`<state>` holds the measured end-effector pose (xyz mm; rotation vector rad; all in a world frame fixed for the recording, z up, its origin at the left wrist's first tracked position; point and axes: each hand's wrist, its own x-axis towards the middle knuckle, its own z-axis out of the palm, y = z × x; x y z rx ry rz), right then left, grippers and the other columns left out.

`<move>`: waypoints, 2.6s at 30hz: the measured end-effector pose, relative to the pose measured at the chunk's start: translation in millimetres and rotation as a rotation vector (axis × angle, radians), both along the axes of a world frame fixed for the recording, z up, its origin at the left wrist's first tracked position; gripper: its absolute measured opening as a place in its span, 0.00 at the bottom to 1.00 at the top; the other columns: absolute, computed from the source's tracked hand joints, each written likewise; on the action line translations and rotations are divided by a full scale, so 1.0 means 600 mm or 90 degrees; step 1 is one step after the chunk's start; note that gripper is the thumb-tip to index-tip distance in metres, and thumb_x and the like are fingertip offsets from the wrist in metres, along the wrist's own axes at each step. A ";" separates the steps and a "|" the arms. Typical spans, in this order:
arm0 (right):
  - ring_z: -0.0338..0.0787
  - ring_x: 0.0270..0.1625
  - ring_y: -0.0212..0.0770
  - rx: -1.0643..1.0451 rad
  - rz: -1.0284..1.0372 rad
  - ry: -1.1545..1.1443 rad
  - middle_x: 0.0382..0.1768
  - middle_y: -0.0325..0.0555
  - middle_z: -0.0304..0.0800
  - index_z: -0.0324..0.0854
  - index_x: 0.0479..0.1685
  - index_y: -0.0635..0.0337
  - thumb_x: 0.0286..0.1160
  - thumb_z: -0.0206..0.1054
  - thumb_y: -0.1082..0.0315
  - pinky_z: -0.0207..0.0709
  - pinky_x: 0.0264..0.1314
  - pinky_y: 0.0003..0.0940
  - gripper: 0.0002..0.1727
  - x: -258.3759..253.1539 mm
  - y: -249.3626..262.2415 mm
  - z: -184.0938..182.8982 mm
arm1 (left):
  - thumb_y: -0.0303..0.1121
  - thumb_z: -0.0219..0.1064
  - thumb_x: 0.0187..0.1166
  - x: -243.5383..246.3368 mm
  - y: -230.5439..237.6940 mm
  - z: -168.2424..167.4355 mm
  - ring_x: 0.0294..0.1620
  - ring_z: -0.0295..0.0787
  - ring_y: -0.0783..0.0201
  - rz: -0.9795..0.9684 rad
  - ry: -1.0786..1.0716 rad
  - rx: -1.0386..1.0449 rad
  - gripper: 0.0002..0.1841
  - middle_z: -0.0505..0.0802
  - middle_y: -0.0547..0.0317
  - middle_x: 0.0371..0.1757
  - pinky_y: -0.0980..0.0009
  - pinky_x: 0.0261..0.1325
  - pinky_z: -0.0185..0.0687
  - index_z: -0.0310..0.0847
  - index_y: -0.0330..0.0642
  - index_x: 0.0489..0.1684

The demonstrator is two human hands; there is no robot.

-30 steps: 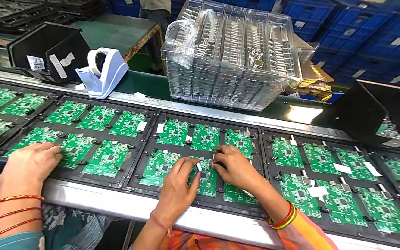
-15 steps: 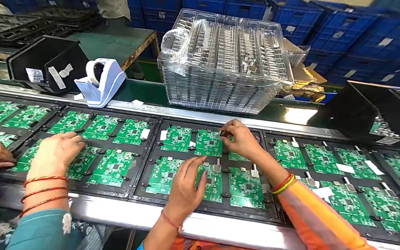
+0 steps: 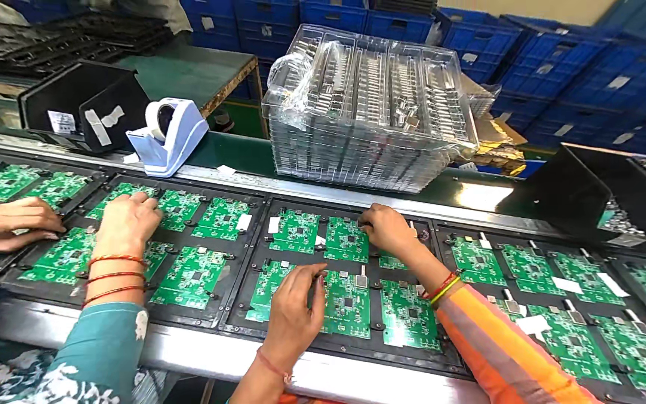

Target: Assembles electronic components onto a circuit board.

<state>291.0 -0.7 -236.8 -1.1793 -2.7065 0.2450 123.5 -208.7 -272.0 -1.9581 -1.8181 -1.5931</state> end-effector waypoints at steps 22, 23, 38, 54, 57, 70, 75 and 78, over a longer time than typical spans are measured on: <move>0.92 0.57 0.62 -0.002 0.058 0.226 0.50 0.59 0.93 0.93 0.43 0.65 0.76 0.67 0.69 0.84 0.61 0.57 0.11 0.093 -0.167 -0.020 | 0.25 0.68 0.78 -0.144 0.379 0.418 0.78 0.73 0.32 -0.028 0.440 -0.360 0.17 0.87 0.39 0.71 0.32 0.78 0.64 0.86 0.35 0.65; 0.92 0.57 0.62 -0.007 0.054 0.223 0.50 0.60 0.93 0.93 0.43 0.65 0.76 0.67 0.69 0.84 0.61 0.57 0.11 0.095 -0.167 -0.017 | 0.25 0.69 0.77 -0.148 0.395 0.420 0.77 0.74 0.32 -0.024 0.472 -0.416 0.17 0.88 0.38 0.69 0.32 0.77 0.66 0.87 0.36 0.64; 0.92 0.55 0.58 -0.010 0.046 0.198 0.47 0.56 0.93 0.92 0.43 0.65 0.77 0.66 0.67 0.84 0.61 0.50 0.12 0.087 -0.170 -0.023 | 0.26 0.67 0.79 -0.190 0.420 0.385 0.68 0.84 0.36 -0.109 0.651 -0.271 0.08 0.94 0.40 0.51 0.36 0.72 0.70 0.93 0.35 0.43; 0.92 0.48 0.43 0.024 0.105 0.440 0.63 0.57 0.84 0.81 0.70 0.65 0.70 0.73 0.67 0.91 0.48 0.39 0.27 0.068 -0.186 -0.022 | 0.23 0.71 0.76 -0.014 0.055 0.167 0.33 0.88 0.71 -0.280 -0.270 -0.403 0.04 0.94 0.59 0.34 0.72 0.40 0.86 0.91 0.34 0.40; 0.92 0.56 0.43 -0.028 0.173 0.453 0.65 0.57 0.84 0.85 0.59 0.67 0.67 0.73 0.73 0.89 0.57 0.38 0.19 0.045 -0.207 -0.023 | 0.20 0.72 0.73 -0.014 0.025 0.109 0.33 0.88 0.72 -0.329 -0.472 -0.458 0.03 0.93 0.60 0.32 0.74 0.42 0.86 0.91 0.34 0.37; 0.91 0.51 0.40 -0.173 0.071 0.355 0.74 0.61 0.76 0.88 0.61 0.65 0.68 0.74 0.72 0.88 0.54 0.35 0.20 0.029 -0.210 -0.007 | 0.33 0.70 0.82 -0.049 0.008 0.102 0.36 0.92 0.61 -0.023 -0.074 -0.555 0.06 0.95 0.57 0.36 0.54 0.47 0.87 0.91 0.41 0.41; 0.91 0.59 0.53 -0.056 0.127 0.246 0.58 0.58 0.89 0.88 0.56 0.66 0.71 0.71 0.73 0.86 0.62 0.50 0.15 0.019 -0.198 -0.023 | 0.32 0.72 0.76 -0.028 -0.022 0.073 0.42 0.93 0.52 -0.018 0.073 -0.468 0.06 0.94 0.51 0.43 0.48 0.48 0.89 0.92 0.39 0.36; 0.91 0.59 0.57 -0.013 0.132 0.211 0.51 0.58 0.91 0.87 0.46 0.66 0.67 0.75 0.73 0.85 0.63 0.53 0.11 0.013 -0.194 -0.037 | 0.33 0.77 0.73 -0.016 -0.028 0.070 0.46 0.92 0.48 -0.004 0.104 -0.458 0.07 0.94 0.49 0.41 0.45 0.52 0.86 0.91 0.39 0.33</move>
